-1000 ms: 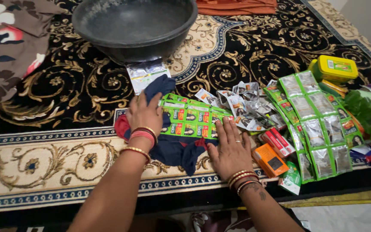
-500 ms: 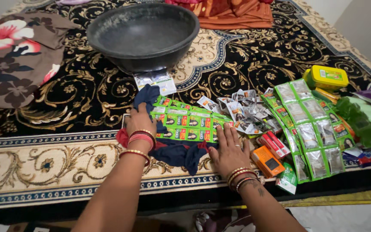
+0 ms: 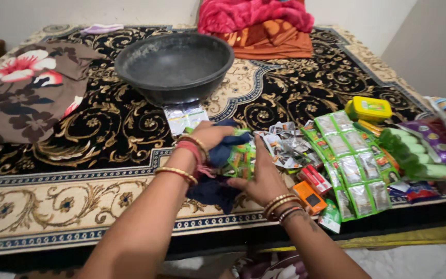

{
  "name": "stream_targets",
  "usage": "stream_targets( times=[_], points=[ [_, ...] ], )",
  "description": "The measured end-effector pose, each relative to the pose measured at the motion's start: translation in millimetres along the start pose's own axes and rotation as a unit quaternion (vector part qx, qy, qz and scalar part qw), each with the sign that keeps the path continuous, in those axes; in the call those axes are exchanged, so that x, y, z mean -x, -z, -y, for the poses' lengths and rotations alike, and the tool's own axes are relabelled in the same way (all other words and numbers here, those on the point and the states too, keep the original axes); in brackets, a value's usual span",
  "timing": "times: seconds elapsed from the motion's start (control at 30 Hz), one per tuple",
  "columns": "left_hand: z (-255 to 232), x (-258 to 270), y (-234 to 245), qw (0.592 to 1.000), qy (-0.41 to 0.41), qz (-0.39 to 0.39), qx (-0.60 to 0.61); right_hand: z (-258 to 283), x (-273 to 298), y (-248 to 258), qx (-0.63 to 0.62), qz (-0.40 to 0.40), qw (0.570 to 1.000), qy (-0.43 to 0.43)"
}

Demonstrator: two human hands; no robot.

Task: The person wipes a patterned surface with a cloth, then gathers and stacks various small packets and boxes. They place the items into a large black bowl, arranging them by type and color.

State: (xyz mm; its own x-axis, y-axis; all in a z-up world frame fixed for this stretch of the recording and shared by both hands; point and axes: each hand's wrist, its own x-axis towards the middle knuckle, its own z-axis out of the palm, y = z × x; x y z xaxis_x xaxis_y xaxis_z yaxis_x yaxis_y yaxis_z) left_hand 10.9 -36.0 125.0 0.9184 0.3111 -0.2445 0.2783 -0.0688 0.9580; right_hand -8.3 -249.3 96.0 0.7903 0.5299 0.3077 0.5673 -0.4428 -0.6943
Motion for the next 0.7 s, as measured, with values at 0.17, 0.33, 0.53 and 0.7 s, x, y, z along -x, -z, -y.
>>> stream_targets(
  times=[0.17,0.33,0.53,0.7],
  points=[
    [-52.9,14.5,-74.0,0.970,-0.123,0.208,0.033,-53.7,-19.6,23.1,-0.100,-0.249,0.956,-0.120],
    [-55.2,9.3,-98.9,0.965,-0.212,0.152,-0.039,-161.4,-21.2,93.2,-0.229,-0.407,0.871,-0.155],
    [-8.1,-9.0,-70.1,0.965,-0.178,-0.155,-0.111,-176.6,12.7,162.5,-0.008,-0.457,0.848,-0.267],
    [35.9,-7.8,-90.4,0.901,-0.314,-0.259,-0.148,-125.7,25.1,125.0,0.330,-0.307,0.891,-0.054]
  ],
)
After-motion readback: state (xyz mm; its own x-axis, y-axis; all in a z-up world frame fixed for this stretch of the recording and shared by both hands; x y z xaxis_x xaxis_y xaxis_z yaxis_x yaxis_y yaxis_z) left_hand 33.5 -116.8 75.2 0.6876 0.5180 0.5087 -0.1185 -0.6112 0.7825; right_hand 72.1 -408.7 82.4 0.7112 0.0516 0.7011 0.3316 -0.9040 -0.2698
